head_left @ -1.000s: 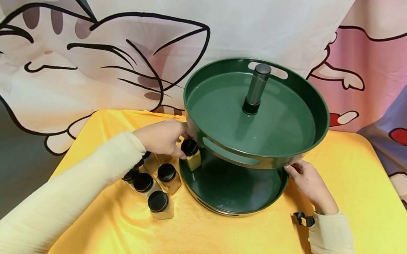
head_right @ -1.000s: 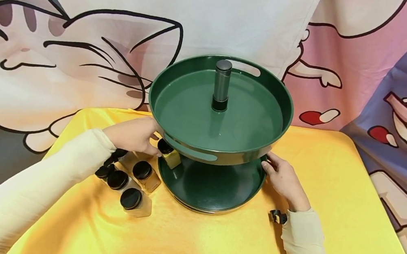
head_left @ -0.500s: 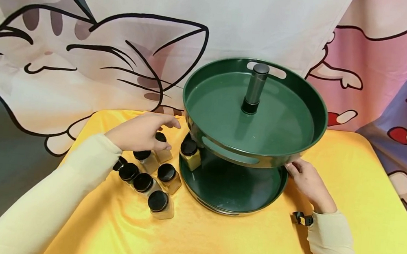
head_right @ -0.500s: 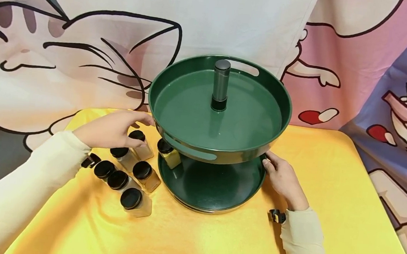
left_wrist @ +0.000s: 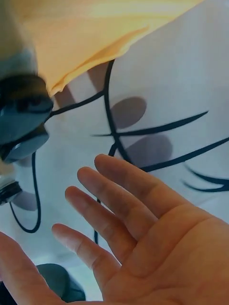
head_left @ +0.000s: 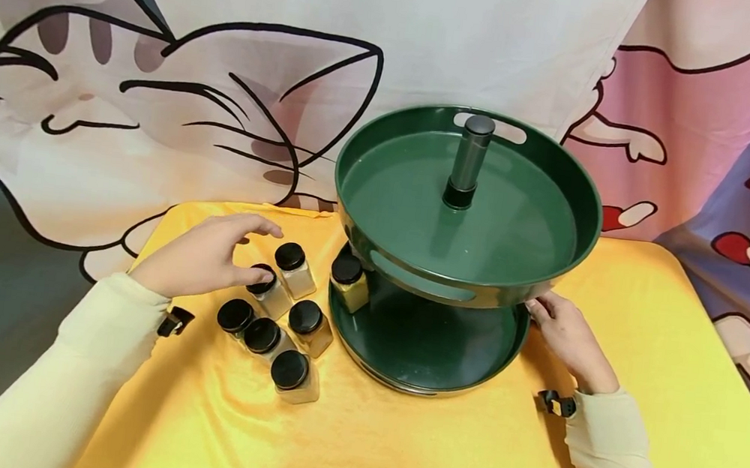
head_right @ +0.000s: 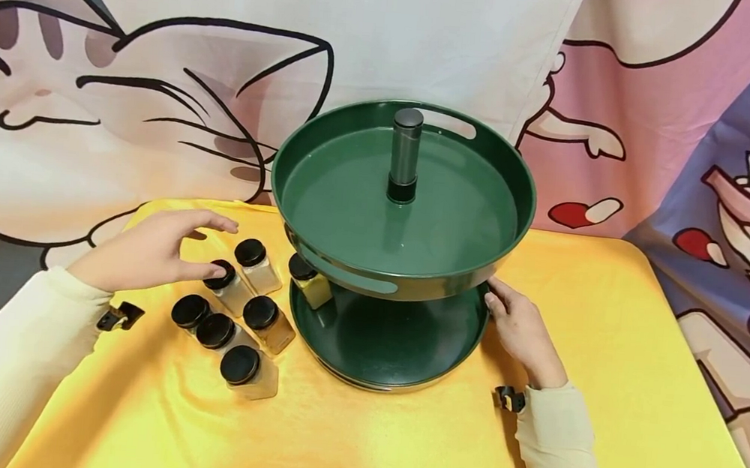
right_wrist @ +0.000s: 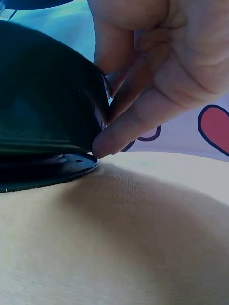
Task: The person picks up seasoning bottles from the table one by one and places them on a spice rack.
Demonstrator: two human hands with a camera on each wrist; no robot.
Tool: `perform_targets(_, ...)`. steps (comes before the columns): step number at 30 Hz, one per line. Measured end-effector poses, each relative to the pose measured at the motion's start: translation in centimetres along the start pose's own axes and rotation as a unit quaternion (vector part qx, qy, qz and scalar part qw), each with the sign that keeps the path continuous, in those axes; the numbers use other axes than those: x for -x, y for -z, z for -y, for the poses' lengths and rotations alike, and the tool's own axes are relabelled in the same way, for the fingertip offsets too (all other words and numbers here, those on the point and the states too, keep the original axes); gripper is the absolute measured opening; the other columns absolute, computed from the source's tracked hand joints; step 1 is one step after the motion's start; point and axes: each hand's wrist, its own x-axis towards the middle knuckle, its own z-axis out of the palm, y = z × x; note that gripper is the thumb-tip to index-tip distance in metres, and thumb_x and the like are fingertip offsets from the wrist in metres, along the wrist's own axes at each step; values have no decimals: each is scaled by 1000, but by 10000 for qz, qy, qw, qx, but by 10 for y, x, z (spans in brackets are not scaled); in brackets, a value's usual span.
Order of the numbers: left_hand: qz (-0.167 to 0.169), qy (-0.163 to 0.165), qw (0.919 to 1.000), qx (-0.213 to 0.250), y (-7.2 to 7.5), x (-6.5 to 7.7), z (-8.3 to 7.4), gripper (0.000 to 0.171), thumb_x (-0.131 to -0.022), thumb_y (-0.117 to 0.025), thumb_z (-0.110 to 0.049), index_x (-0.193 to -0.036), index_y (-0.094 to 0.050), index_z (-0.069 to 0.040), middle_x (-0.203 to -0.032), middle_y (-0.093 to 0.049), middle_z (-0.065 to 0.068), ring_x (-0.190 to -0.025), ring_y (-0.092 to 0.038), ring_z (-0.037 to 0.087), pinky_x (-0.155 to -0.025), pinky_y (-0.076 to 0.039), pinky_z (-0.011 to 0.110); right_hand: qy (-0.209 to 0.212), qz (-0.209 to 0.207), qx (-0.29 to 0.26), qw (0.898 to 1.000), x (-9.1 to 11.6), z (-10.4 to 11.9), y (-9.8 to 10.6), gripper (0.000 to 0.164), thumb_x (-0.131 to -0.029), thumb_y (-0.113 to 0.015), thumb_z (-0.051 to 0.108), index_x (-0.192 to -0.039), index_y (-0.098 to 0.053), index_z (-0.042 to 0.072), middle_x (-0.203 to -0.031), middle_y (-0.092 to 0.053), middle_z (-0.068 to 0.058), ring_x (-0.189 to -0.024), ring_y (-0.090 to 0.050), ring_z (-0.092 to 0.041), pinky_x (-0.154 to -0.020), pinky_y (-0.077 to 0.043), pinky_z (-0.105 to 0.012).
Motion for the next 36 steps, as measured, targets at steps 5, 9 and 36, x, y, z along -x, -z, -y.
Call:
perform_targets(5, -82, 106, 9998, 165, -6, 18, 11, 55, -78, -75, -31, -124, -54, -12, -123, -57, 2, -107, -55, 22, -87, -46, 42, 36, -41, 87, 9999, 1, 2, 1, 31, -101, -36, 28, -109, -54, 4, -91, -56, -13, -85, -54, -26, -74, -46, -36)
perform_targets(9, -88, 273, 9989, 371, -12, 33, 19, 57, -77, -74, -39, -125, -53, -16, -124, -56, 0, -112, -53, 21, -87, -47, 41, 29, 52, -69, 10000, 2, 2, 1, 33, -101, -35, 29, -118, -53, 6, -106, -59, -17, -94, -57, -28, -79, -49, -42)
perform_targets(36, -153, 748, 9813, 1768, -62, 90, 45, 70, -70, -81, -31, -129, -45, -21, -126, -51, -10, -114, -51, 12, -86, -48, 29, -69, 396, -663, 9970, 4, -3, 0, 43, -99, -39, 34, -134, -43, 9, -130, -49, -18, -115, -52, -33, -87, -47, -43)
